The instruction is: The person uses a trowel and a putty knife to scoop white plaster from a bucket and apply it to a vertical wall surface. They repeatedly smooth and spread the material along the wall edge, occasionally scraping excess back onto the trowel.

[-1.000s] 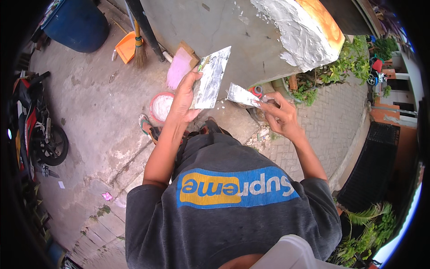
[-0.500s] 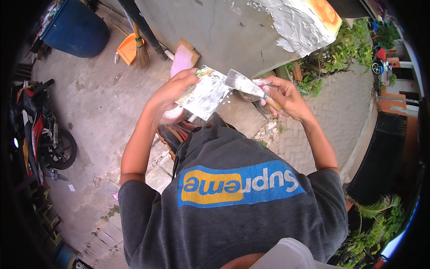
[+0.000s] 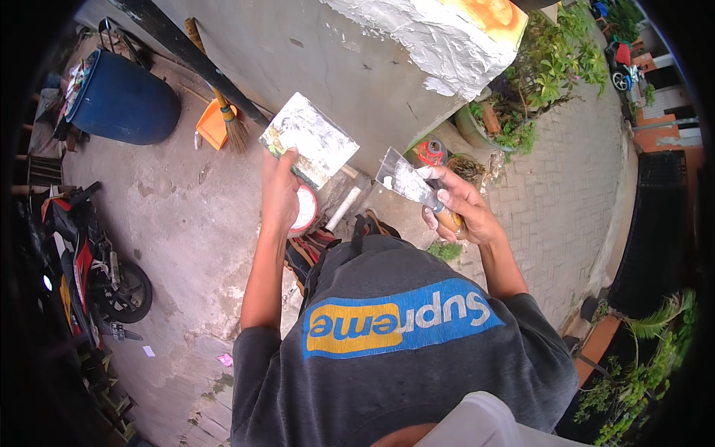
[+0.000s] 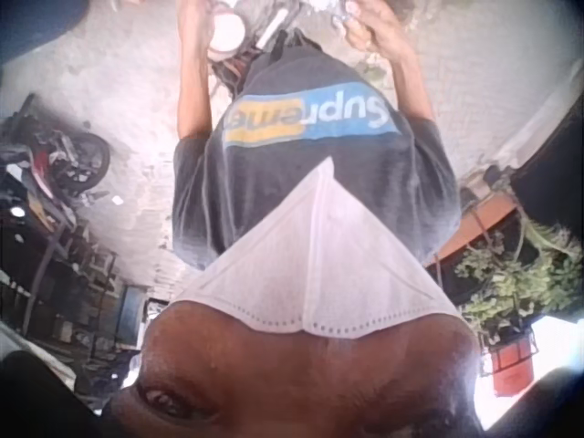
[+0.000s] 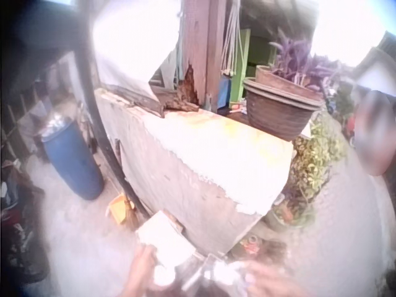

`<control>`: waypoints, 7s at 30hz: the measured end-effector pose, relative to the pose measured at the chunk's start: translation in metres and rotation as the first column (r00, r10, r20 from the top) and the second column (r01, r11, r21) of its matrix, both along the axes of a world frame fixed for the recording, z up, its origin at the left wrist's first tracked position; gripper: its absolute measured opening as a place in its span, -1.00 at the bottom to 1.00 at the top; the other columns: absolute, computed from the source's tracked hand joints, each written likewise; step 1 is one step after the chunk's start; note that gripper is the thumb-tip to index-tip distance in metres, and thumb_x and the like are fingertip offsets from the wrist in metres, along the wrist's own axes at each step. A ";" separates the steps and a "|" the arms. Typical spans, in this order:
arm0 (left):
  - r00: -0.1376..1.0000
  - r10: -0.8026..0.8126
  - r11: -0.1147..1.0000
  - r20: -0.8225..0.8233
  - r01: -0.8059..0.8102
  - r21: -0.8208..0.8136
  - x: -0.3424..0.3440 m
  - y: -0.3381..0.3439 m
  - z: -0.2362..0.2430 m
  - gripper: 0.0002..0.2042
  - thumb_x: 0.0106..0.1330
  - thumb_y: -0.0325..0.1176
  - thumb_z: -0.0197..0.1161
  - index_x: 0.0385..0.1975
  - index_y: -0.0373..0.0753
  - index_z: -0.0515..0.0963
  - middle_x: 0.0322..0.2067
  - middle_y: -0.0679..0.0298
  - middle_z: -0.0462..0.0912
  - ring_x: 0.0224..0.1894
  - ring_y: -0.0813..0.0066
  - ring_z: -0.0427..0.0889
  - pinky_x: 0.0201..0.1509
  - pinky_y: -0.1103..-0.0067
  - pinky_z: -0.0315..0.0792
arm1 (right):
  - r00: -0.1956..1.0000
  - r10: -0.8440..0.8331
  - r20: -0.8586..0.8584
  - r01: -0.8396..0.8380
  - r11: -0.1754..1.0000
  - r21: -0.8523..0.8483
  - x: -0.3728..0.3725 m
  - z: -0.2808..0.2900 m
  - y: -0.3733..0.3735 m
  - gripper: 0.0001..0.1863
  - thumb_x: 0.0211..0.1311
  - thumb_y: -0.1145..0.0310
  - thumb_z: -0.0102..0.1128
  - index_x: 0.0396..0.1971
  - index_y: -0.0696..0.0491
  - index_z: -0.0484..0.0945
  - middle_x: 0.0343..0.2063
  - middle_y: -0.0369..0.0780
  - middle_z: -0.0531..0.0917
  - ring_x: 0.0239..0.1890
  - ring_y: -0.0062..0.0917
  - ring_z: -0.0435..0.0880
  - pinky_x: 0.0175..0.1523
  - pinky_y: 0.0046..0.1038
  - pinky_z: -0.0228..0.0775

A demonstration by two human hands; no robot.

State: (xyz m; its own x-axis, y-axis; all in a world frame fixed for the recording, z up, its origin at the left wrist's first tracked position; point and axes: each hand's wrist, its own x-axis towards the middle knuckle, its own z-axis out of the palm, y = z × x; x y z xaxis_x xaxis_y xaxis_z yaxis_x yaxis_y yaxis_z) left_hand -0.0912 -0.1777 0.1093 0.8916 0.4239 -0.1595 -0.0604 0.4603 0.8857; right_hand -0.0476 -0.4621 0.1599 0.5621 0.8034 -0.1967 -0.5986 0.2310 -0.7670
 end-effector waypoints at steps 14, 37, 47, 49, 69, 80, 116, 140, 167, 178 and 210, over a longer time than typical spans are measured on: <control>0.962 -0.269 0.825 0.042 0.253 -0.505 -0.003 -0.057 0.011 -0.63 0.35 -0.39 0.02 0.10 -0.41 0.26 0.01 0.07 0.50 0.02 0.28 0.56 0.05 0.40 0.53 | -0.292 0.211 0.933 0.764 0.638 0.095 0.023 0.065 -0.050 -0.53 -0.04 0.59 0.20 -0.04 -0.06 0.59 -0.26 -0.20 0.54 -0.27 -0.46 0.53 -0.28 -0.50 0.43; 0.928 -0.372 0.807 0.008 0.327 -0.492 0.004 -0.067 -0.007 -0.61 0.34 -0.38 0.02 0.12 -0.41 0.24 0.00 0.06 0.50 -0.01 0.32 0.58 0.04 0.46 0.53 | -0.488 0.867 0.097 0.823 0.495 -0.278 0.065 0.164 -0.034 -0.48 -0.08 0.47 0.09 0.02 -0.03 0.51 -0.05 -0.31 0.47 -0.06 -0.46 0.45 -0.02 -0.44 0.37; 0.930 -0.368 0.797 0.022 0.327 -0.507 0.007 -0.067 -0.011 -0.61 0.33 -0.39 0.03 0.11 -0.41 0.24 -0.02 0.07 0.51 -0.05 0.33 0.60 -0.04 0.50 0.58 | -0.434 0.899 0.066 0.870 0.437 -0.228 0.055 0.175 -0.021 -0.50 -0.10 0.50 0.11 -0.02 -0.01 0.54 -0.07 -0.31 0.47 -0.05 -0.46 0.46 -0.01 -0.43 0.36; 0.931 -0.365 0.790 0.029 0.326 -0.519 0.007 -0.067 -0.011 -0.61 0.33 -0.40 0.03 0.11 -0.41 0.23 -0.03 0.07 0.51 -0.05 0.33 0.60 -0.04 0.50 0.58 | -0.430 0.900 0.068 0.880 0.435 -0.193 0.053 0.182 -0.020 -0.49 -0.11 0.52 0.13 -0.02 -0.04 0.55 -0.07 -0.31 0.49 -0.04 -0.46 0.47 -0.01 -0.42 0.38; 0.928 -0.373 0.771 0.016 0.319 -0.551 0.008 -0.064 -0.014 -0.60 0.32 -0.41 0.03 0.11 -0.43 0.23 -0.02 0.04 0.50 -0.04 0.27 0.59 0.04 0.44 0.55 | -0.502 0.852 0.150 0.861 0.509 -0.008 0.051 0.190 -0.027 -0.53 -0.13 0.51 0.22 -0.10 -0.13 0.61 -0.19 -0.35 0.55 -0.18 -0.49 0.54 -0.21 -0.48 0.43; 0.913 -0.407 0.752 0.035 0.357 -0.554 0.011 -0.063 -0.012 -0.59 0.32 -0.41 0.03 0.12 -0.43 0.22 0.01 0.03 0.48 0.01 0.27 0.57 0.08 0.41 0.51 | -0.521 0.805 0.283 0.821 0.563 -0.091 0.060 0.165 -0.012 -0.50 -0.13 0.51 0.28 -0.06 -0.15 0.60 -0.21 -0.30 0.56 -0.24 -0.44 0.55 -0.26 -0.43 0.45; 0.971 -0.239 0.768 -0.006 0.186 -0.613 0.006 -0.012 0.027 -0.75 0.22 -0.45 0.21 -0.12 -0.37 0.47 -0.24 0.15 0.62 -0.26 0.42 0.66 -0.18 0.54 0.58 | 0.140 -0.075 0.987 0.444 0.896 0.005 0.026 -0.008 0.061 -0.69 -0.04 0.67 0.18 -0.23 0.12 0.65 -0.30 -0.12 0.56 -0.40 -0.46 0.59 -0.36 -0.54 0.40; 0.454 -0.721 0.637 -0.523 0.732 -0.242 -0.071 0.149 -0.028 -0.56 0.09 -0.26 0.31 -0.04 -0.35 0.52 -0.18 0.23 0.62 -0.20 0.54 0.60 -0.17 0.60 0.46 | 0.434 0.893 0.116 -0.782 0.438 -0.443 0.100 -0.059 0.168 -0.69 0.29 0.33 0.12 -0.04 0.17 0.55 -0.67 -0.27 0.56 -0.83 -0.71 0.43 -0.75 -0.67 0.21; 0.592 -0.583 0.810 -0.557 0.476 -0.343 -0.123 0.150 -0.066 -0.66 0.09 -0.27 0.30 -0.19 -0.35 0.58 -0.28 0.23 0.61 -0.26 0.54 0.60 -0.23 0.62 0.48 | 0.362 0.932 -0.032 -0.882 0.331 -0.334 0.079 -0.111 0.218 -0.68 0.29 0.31 0.13 -0.05 0.18 0.55 -0.66 -0.24 0.55 -0.83 -0.70 0.39 -0.71 -0.63 0.24; 0.446 -0.650 0.746 -0.616 0.529 -0.405 -0.119 0.141 -0.077 -0.58 0.14 -0.29 0.23 -0.05 -0.44 0.51 -0.07 0.17 0.39 0.06 0.47 0.38 0.08 0.58 0.31 | 0.241 0.968 0.073 -0.925 0.252 -0.285 0.024 -0.093 0.254 -0.67 0.33 0.23 0.08 -0.05 0.12 0.56 -0.68 -0.29 0.54 -0.77 -0.73 0.42 -0.69 -0.65 0.20; 1.000 0.022 0.141 0.005 0.002 -0.990 -0.150 0.153 -0.139 -0.63 0.40 -0.49 -0.18 0.16 -0.54 0.19 -0.48 0.05 0.53 -0.69 0.44 0.52 -0.77 0.65 0.39 | 0.746 0.665 -0.002 -0.665 0.746 -0.032 0.050 -0.103 0.246 -0.67 0.32 0.32 0.10 0.01 0.15 0.51 -0.62 -0.24 0.59 -0.77 -0.74 0.41 -0.68 -0.68 0.21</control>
State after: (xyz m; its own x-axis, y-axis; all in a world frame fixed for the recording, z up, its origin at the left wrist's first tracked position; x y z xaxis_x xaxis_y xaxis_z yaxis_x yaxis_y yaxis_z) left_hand -0.2416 -0.0251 -0.0294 0.8959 -0.0786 -0.4373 -0.0791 0.9402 -0.3312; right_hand 0.0025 -0.2157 0.0572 -0.1110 0.9685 -0.2229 -0.5854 -0.2450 -0.7728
